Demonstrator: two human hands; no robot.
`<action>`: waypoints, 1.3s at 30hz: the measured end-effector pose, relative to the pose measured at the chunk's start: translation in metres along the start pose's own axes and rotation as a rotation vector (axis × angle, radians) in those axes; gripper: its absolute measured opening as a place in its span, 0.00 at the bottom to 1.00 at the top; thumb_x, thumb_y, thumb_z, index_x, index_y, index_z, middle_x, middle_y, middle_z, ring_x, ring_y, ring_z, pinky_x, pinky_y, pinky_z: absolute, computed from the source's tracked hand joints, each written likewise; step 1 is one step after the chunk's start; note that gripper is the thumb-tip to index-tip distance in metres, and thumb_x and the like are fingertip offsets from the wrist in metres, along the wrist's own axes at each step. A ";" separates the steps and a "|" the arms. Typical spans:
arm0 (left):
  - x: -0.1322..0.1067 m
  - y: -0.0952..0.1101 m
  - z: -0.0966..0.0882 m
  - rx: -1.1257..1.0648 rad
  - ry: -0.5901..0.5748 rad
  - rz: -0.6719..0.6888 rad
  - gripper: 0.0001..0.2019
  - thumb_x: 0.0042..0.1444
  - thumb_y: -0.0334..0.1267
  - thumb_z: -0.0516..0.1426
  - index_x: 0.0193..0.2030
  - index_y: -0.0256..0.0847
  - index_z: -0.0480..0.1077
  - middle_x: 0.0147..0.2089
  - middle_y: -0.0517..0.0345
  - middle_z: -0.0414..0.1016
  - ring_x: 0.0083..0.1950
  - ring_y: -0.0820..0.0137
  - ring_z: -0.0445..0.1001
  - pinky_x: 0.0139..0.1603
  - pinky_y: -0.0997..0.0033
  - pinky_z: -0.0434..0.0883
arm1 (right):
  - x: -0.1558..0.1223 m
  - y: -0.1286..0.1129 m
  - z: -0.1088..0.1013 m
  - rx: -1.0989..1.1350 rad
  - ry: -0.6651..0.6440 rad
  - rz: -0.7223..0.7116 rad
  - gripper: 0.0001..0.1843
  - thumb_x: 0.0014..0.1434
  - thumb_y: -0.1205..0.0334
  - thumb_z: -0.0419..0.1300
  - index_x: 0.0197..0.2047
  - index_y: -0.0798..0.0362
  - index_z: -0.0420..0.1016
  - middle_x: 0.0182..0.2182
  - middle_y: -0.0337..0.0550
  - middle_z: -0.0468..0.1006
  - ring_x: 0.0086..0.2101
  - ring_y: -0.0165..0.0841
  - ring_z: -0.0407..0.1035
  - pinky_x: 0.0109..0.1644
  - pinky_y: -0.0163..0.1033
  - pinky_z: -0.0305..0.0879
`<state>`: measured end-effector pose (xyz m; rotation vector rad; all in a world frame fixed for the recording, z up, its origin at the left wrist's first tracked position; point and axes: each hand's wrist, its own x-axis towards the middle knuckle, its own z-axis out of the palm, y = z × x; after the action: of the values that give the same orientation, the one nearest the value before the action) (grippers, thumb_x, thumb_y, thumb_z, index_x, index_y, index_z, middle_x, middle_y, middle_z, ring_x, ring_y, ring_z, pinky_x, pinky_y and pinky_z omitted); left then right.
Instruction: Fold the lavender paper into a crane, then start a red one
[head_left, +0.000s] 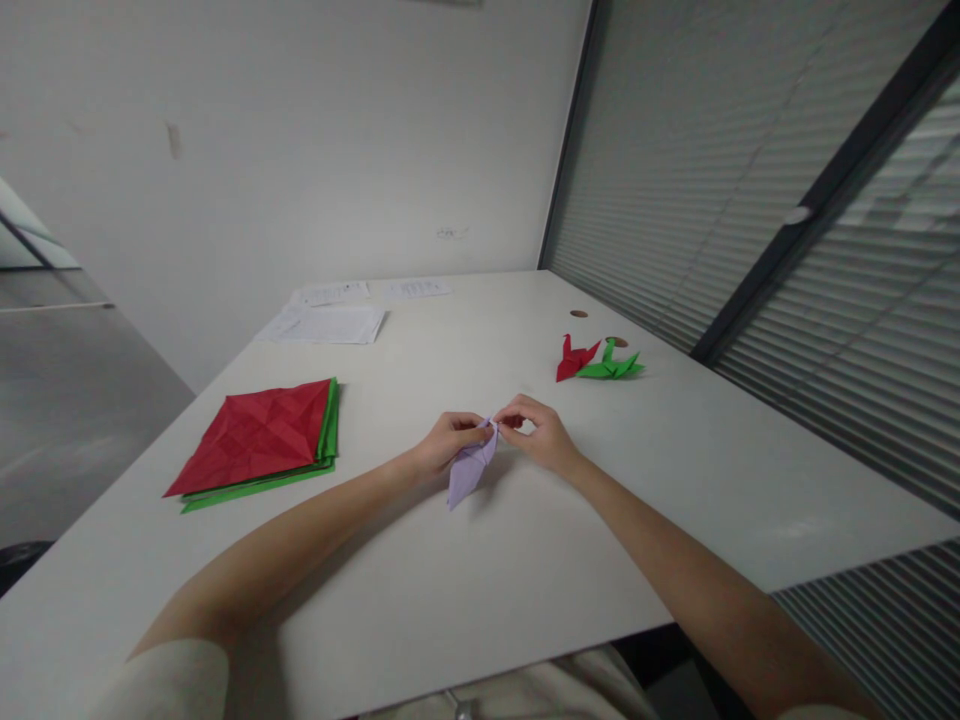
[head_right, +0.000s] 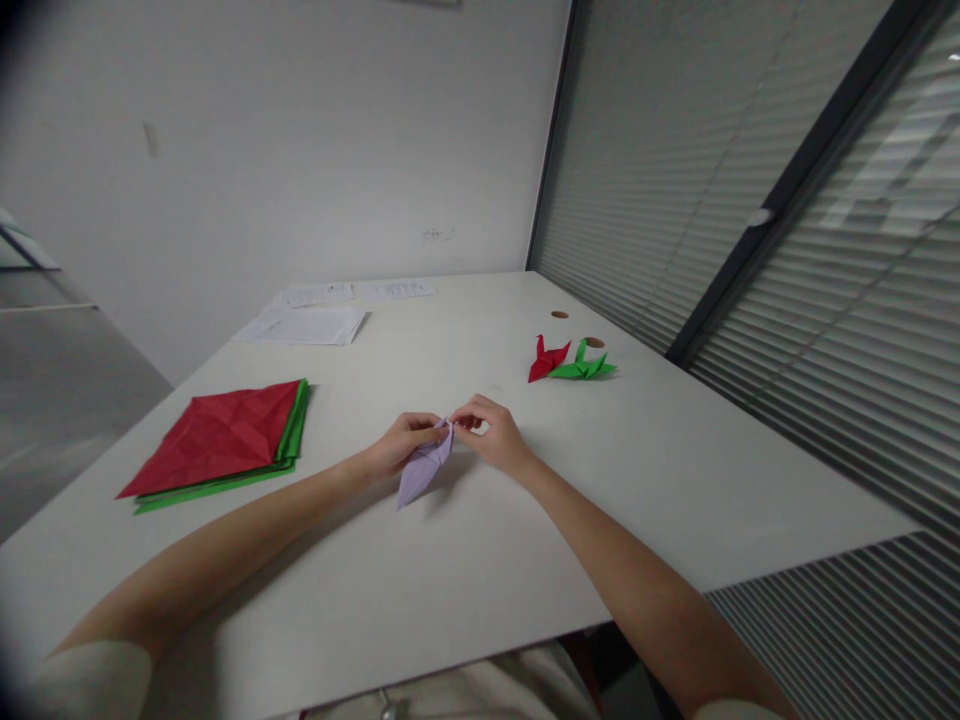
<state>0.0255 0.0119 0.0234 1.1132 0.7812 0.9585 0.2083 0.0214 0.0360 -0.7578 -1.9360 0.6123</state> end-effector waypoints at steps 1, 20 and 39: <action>0.000 0.000 0.000 0.003 -0.001 0.002 0.17 0.38 0.43 0.69 0.29 0.32 0.75 0.26 0.58 0.71 0.26 0.76 0.66 0.30 0.74 0.58 | 0.000 0.000 0.000 -0.005 -0.002 -0.018 0.03 0.54 0.66 0.60 0.33 0.52 0.77 0.27 0.40 0.72 0.28 0.29 0.66 0.32 0.36 0.62; 0.003 -0.004 0.003 0.065 0.128 0.100 0.20 0.35 0.50 0.69 0.27 0.33 0.76 0.24 0.59 0.71 0.26 0.76 0.64 0.30 0.74 0.58 | -0.003 0.000 0.006 -0.150 0.089 -0.123 0.02 0.56 0.67 0.61 0.31 0.52 0.75 0.28 0.40 0.69 0.28 0.29 0.64 0.30 0.36 0.62; 0.006 -0.012 0.004 0.207 0.208 0.254 0.18 0.43 0.50 0.66 0.30 0.34 0.76 0.25 0.58 0.73 0.27 0.75 0.65 0.30 0.73 0.59 | -0.005 -0.001 0.012 -0.113 0.127 -0.054 0.04 0.57 0.66 0.59 0.32 0.52 0.75 0.29 0.41 0.74 0.29 0.31 0.69 0.34 0.37 0.67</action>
<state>0.0337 0.0143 0.0128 1.3286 0.9388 1.2421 0.1989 0.0159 0.0288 -0.7928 -1.8792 0.4144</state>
